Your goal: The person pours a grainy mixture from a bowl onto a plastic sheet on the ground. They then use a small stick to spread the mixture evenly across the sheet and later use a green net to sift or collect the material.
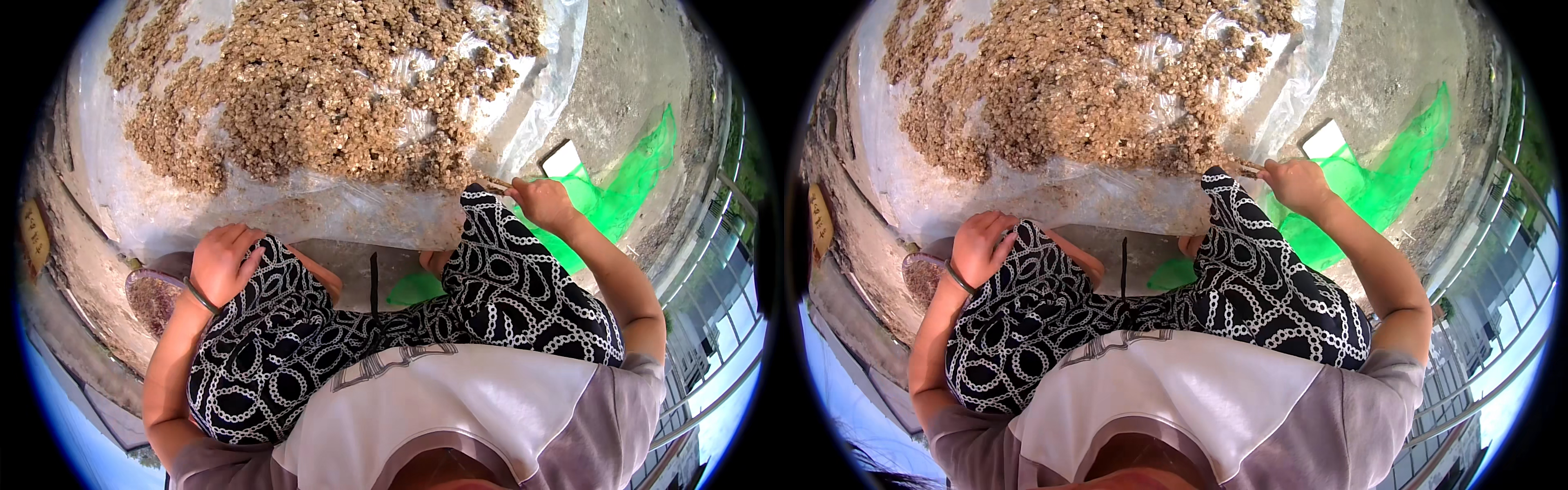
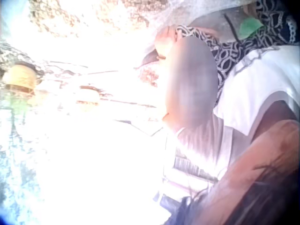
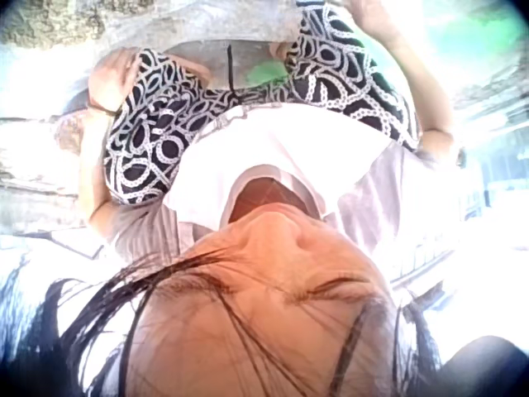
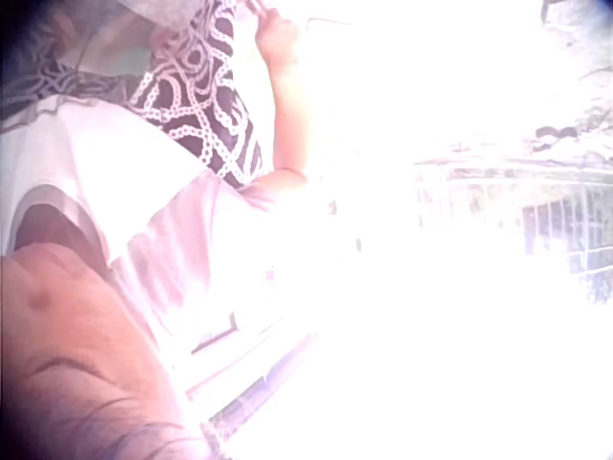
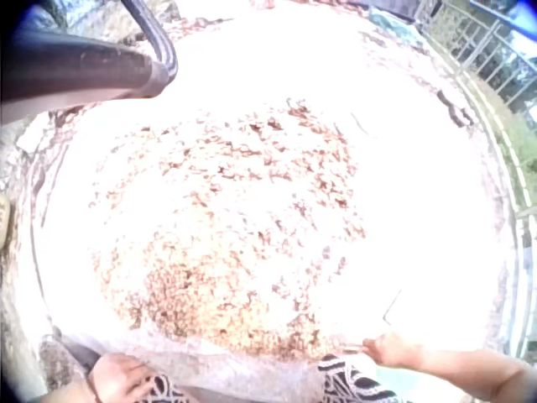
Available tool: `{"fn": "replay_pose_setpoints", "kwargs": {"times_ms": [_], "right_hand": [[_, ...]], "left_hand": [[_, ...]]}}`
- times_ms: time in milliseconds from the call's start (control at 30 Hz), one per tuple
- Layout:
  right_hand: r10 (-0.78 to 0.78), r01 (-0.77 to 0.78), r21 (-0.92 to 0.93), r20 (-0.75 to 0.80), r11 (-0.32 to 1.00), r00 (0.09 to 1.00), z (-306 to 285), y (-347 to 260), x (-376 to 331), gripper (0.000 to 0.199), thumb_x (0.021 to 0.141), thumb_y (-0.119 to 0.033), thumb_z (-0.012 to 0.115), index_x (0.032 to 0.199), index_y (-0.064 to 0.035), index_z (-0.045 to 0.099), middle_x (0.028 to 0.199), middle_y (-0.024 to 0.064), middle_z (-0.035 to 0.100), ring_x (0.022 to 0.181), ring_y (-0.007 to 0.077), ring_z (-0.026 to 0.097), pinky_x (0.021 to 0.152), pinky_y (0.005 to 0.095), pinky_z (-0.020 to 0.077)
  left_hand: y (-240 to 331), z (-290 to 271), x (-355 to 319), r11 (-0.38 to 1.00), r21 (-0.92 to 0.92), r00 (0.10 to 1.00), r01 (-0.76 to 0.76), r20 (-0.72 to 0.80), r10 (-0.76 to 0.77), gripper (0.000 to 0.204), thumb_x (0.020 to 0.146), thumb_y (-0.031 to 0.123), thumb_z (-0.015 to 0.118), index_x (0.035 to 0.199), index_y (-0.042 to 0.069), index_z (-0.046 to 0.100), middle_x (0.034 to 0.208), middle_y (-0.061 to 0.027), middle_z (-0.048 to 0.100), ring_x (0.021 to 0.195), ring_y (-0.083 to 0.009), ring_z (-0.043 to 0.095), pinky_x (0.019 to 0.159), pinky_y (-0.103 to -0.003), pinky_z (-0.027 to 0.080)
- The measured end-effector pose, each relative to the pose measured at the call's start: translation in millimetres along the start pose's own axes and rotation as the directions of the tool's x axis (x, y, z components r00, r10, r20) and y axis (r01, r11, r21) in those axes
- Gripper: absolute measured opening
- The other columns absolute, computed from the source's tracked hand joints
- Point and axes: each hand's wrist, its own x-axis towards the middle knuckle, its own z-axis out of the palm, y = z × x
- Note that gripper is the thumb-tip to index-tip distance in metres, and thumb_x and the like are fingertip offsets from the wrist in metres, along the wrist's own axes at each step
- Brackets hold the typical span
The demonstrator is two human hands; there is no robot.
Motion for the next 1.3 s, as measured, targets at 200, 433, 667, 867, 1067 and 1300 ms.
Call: {"fn": "replay_pose_setpoints", "kwargs": {"times_ms": [200,433,667,867,1067,1300], "right_hand": [[-0.023,0.026,0.077,-0.04,0.997,0.999,-96,-6,-6,0.039,0.104,-0.041,0.054,0.093,-0.0079,0.071,0.081,0.0194,0.07,0.083,0.0419,0.069,0.076,0.0535,0.0533],[-0.314,0.263,-0.184,-0.356,0.947,0.88,-175,-81,75,0.038,0.105,-0.04,0.056,0.092,-0.0057,0.066,0.069,0.0191,0.067,0.069,0.0398,0.068,0.063,0.0499,0.0547],[-0.288,0.293,0.023,-0.115,0.956,0.951,-115,-133,157,0.046,0.111,-0.043,0.041,0.111,-0.0027,0.064,0.088,0.0262,0.071,0.088,0.0463,0.069,0.083,0.0543,0.0559],[-0.281,0.241,-0.229,-0.165,0.943,0.945,-111,-147,130,0.036,0.109,-0.04,0.047,0.102,-0.0087,0.063,0.075,0.0184,0.071,0.074,0.0379,0.071,0.065,0.0514,0.0568],[-0.64,0.48,-0.554,-0.129,0.68,0.757,-181,-108,127,0.033,0.105,-0.043,0.054,0.096,-0.0116,0.061,0.068,0.0086,0.066,0.063,0.0286,0.068,0.055,0.0397,0.0521],[-0.636,0.474,-0.865,0.274,0.165,0.722,-290,-261,254,0.04,0.108,-0.048,0.042,0.107,-0.0119,0.058,0.067,0.0045,0.059,0.057,0.0166,0.058,0.053,0.035,0.0492]], "left_hand": [[-7,29,-23,0.843,-0.484,0.952,0.233,-0.064,-0.3,0.024,0.091,0.018,0.071,0.111,0.004,0.068,0.098,-0.0148,0.068,0.093,-0.0366,0.065,0.081,-0.045,0.052],[-11,-12,-47,0.946,-0.215,0.911,0.241,-0.285,-0.297,0.028,0.091,0.017,0.072,0.114,0.003,0.067,0.102,-0.0162,0.07,0.095,-0.0378,0.068,0.082,-0.044,0.053],[-18,11,-62,0.914,-0.337,0.91,0.224,-0.263,-0.32,0.03,0.091,0.015,0.072,0.117,0.002,0.066,0.102,-0.0157,0.07,0.098,-0.0368,0.068,0.086,-0.042,0.053],[-24,10,-71,0.908,-0.35,0.916,0.229,-0.237,-0.322,0.031,0.092,0.019,0.07,0.118,0.002,0.065,0.102,-0.0151,0.07,0.097,-0.037,0.067,0.084,-0.043,0.053],[-32,25,-84,0.914,-0.35,0.93,0.206,-0.221,-0.295,0.028,0.091,0.024,0.072,0.112,0.006,0.066,0.093,-0.0135,0.067,0.088,-0.037,0.066,0.076,-0.045,0.051],[-34,8,-60,0.952,-0.305,0.887,0.008,-0.438,-0.148,0.03,0.091,0.021,0.073,0.116,0.008,0.065,0.094,-0.0115,0.067,0.087,-0.0359,0.064,0.079,-0.045,0.051]]}}
